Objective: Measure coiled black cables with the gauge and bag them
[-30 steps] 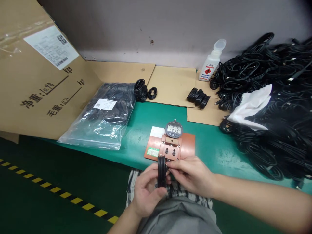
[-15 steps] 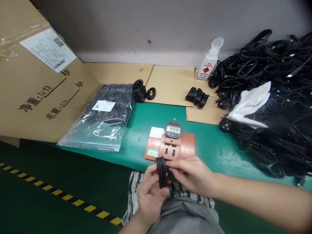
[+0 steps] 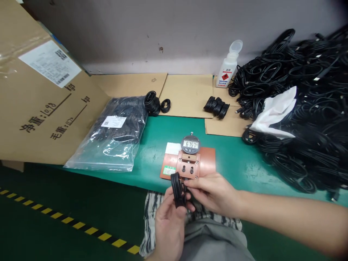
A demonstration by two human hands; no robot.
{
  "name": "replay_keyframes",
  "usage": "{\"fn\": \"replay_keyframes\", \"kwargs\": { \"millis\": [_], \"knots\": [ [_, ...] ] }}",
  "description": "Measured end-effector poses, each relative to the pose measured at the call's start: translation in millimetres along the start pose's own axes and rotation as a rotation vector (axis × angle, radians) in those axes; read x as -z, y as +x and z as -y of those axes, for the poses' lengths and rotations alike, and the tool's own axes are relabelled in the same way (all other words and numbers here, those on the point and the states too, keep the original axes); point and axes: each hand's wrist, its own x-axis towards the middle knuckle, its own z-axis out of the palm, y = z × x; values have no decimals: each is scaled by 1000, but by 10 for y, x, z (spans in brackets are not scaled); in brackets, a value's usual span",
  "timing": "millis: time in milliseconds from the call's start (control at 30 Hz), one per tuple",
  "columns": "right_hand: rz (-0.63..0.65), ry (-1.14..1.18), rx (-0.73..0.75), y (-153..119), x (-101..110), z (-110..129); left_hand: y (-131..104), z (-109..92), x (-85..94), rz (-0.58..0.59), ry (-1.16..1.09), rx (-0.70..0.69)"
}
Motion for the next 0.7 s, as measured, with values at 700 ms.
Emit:
{"fn": "replay_keyframes", "kwargs": {
  "millis": [700],
  "knots": [
    [-101,-107,50,-1,-4,7,37,7,48,53,50,-6]
  ]
}}
